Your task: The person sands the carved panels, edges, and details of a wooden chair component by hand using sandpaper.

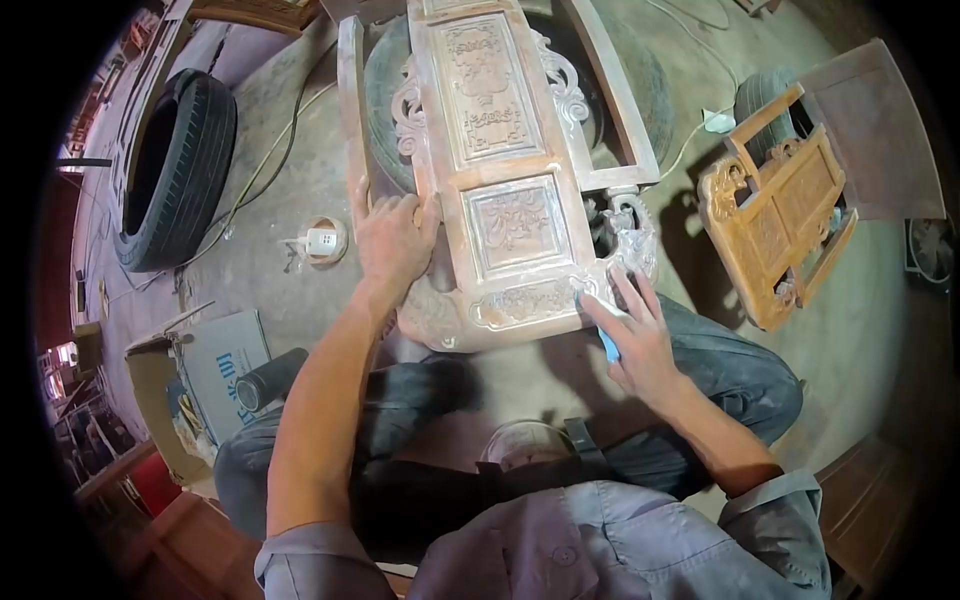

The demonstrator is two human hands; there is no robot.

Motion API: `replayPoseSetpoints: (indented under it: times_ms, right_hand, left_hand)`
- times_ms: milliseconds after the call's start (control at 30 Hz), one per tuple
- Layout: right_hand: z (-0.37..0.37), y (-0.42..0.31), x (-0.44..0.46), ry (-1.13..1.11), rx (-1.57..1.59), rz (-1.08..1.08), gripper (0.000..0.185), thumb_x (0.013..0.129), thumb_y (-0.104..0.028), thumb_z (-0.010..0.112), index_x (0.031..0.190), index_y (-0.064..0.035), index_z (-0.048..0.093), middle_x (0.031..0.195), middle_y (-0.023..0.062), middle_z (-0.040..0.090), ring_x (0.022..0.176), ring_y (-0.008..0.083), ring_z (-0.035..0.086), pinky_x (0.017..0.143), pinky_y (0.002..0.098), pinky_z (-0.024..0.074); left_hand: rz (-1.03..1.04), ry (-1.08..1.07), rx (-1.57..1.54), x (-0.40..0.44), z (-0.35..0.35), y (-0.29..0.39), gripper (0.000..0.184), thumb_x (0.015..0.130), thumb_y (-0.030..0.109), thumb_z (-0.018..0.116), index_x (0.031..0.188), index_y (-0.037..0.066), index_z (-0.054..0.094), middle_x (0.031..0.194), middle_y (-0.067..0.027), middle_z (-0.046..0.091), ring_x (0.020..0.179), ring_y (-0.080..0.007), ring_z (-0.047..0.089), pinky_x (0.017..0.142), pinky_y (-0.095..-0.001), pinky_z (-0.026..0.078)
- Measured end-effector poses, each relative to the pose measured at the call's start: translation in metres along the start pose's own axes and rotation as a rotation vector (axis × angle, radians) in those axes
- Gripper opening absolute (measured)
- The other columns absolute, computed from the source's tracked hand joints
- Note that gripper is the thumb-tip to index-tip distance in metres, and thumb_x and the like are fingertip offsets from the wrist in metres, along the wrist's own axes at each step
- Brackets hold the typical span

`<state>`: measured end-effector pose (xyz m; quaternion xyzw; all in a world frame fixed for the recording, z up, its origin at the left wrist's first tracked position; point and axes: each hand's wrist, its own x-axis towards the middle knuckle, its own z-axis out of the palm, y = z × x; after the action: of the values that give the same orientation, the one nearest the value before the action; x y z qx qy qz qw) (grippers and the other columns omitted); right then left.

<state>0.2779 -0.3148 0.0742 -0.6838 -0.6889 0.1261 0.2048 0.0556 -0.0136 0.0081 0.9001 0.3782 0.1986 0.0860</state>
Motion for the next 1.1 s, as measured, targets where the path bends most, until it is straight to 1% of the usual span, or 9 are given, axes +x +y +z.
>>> replayPoseSetpoints:
  times_ms: [167, 300, 433, 533, 700, 867, 967, 1033, 1100]
  right_hand:
    - [0.013, 0.002, 0.019, 0.074, 0.022, 0.017, 0.081, 0.068, 0.001, 0.07, 0.148, -0.0029, 0.063, 0.09, 0.0206, 0.073, 0.149, 0.0465, 0.049, 0.13, 0.0678, 0.0238]
    - [0.004, -0.006, -0.002, 0.057, -0.014, 0.028, 0.081, 0.068, 0.001, 0.068, 0.149, -0.0018, 0.061, 0.095, 0.0215, 0.073, 0.148, 0.049, 0.049, 0.131, 0.0677, 0.0234]
    - [0.005, 0.003, 0.019, 0.017, -0.002, 0.042, 0.08, 0.067, 0.002, 0.072, 0.146, -0.0055, 0.065, 0.092, 0.0187, 0.074, 0.149, 0.0448, 0.05, 0.131, 0.0681, 0.023]
    - [-0.001, 0.009, -0.002, 0.014, -0.073, -0.011, 0.082, 0.066, 0.0, 0.076, 0.147, -0.0067, 0.064, 0.093, 0.0183, 0.074, 0.148, 0.0446, 0.051, 0.131, 0.0672, 0.0247]
    - [-0.004, 0.025, 0.014, -0.019, -0.04, -0.062, 0.083, 0.065, -0.004, 0.081, 0.147, -0.0072, 0.064, 0.093, 0.016, 0.076, 0.147, 0.0425, 0.052, 0.131, 0.0628, 0.0281]
    - [-0.015, 0.015, 0.016, 0.051, 0.1, -0.047, 0.075, 0.071, 0.004, 0.074, 0.145, -0.0104, 0.068, 0.1, 0.0163, 0.079, 0.151, 0.0369, 0.052, 0.129, 0.0609, 0.0326]
    - [0.006, 0.011, 0.043, -0.077, 0.096, -0.115, 0.071, 0.071, 0.003, 0.074, 0.14, -0.0106, 0.071, 0.101, 0.0153, 0.079, 0.151, 0.0363, 0.051, 0.13, 0.0612, 0.031]
    - [0.007, 0.016, 0.05, -0.028, 0.087, -0.191, 0.075, 0.068, 0.002, 0.078, 0.141, -0.0109, 0.069, 0.102, 0.015, 0.079, 0.15, 0.0354, 0.052, 0.131, 0.0588, 0.0301]
    - [-0.011, 0.024, 0.051, -0.171, 0.059, -0.203, 0.075, 0.068, 0.001, 0.08, 0.141, -0.0111, 0.068, 0.111, 0.0175, 0.078, 0.15, 0.0352, 0.052, 0.131, 0.0563, 0.0314]
  left_hand:
    - [0.0, 0.002, -0.022, 0.003, -0.001, 0.002, 0.042, 0.108, 0.034, 0.058, 0.087, 0.002, 0.075, 0.082, -0.0166, 0.074, 0.084, -0.0345, 0.071, 0.125, -0.0533, 0.031]
    - [0.0, -0.008, -0.005, 0.004, -0.002, 0.0, 0.041, 0.108, 0.033, 0.059, 0.088, 0.002, 0.075, 0.083, -0.0166, 0.074, 0.085, -0.0348, 0.071, 0.125, -0.0535, 0.031]
    - [0.009, -0.014, 0.006, 0.005, -0.003, 0.0, 0.04, 0.108, 0.033, 0.059, 0.089, 0.001, 0.076, 0.086, -0.017, 0.075, 0.087, -0.035, 0.071, 0.125, -0.0533, 0.031]
    - [-0.023, -0.087, 0.017, 0.006, -0.007, 0.002, 0.04, 0.108, 0.033, 0.059, 0.09, 0.001, 0.076, 0.089, -0.0174, 0.077, 0.089, -0.0344, 0.072, 0.125, -0.0533, 0.031]
    - [0.009, -0.013, -0.001, 0.006, -0.002, 0.0, 0.04, 0.108, 0.033, 0.059, 0.09, 0.001, 0.076, 0.089, -0.0174, 0.077, 0.089, -0.0342, 0.072, 0.125, -0.0535, 0.031]
    - [-0.01, -0.024, -0.008, 0.005, -0.002, 0.0, 0.04, 0.108, 0.033, 0.058, 0.089, 0.003, 0.077, 0.086, -0.0166, 0.076, 0.087, -0.0339, 0.072, 0.125, -0.0533, 0.031]
    - [0.006, -0.001, -0.03, 0.003, -0.001, -0.002, 0.041, 0.108, 0.034, 0.058, 0.087, 0.003, 0.076, 0.086, -0.0168, 0.076, 0.086, -0.0339, 0.072, 0.126, -0.053, 0.03]
    - [-0.015, -0.016, 0.004, 0.002, -0.001, 0.0, 0.041, 0.107, 0.036, 0.059, 0.089, 0.004, 0.077, 0.083, -0.0162, 0.075, 0.085, -0.032, 0.073, 0.127, -0.0533, 0.029]
    - [-0.005, -0.006, -0.008, 0.005, -0.003, 0.001, 0.042, 0.109, 0.034, 0.057, 0.087, 0.004, 0.075, 0.083, -0.0158, 0.074, 0.085, -0.0339, 0.071, 0.126, -0.0531, 0.03]
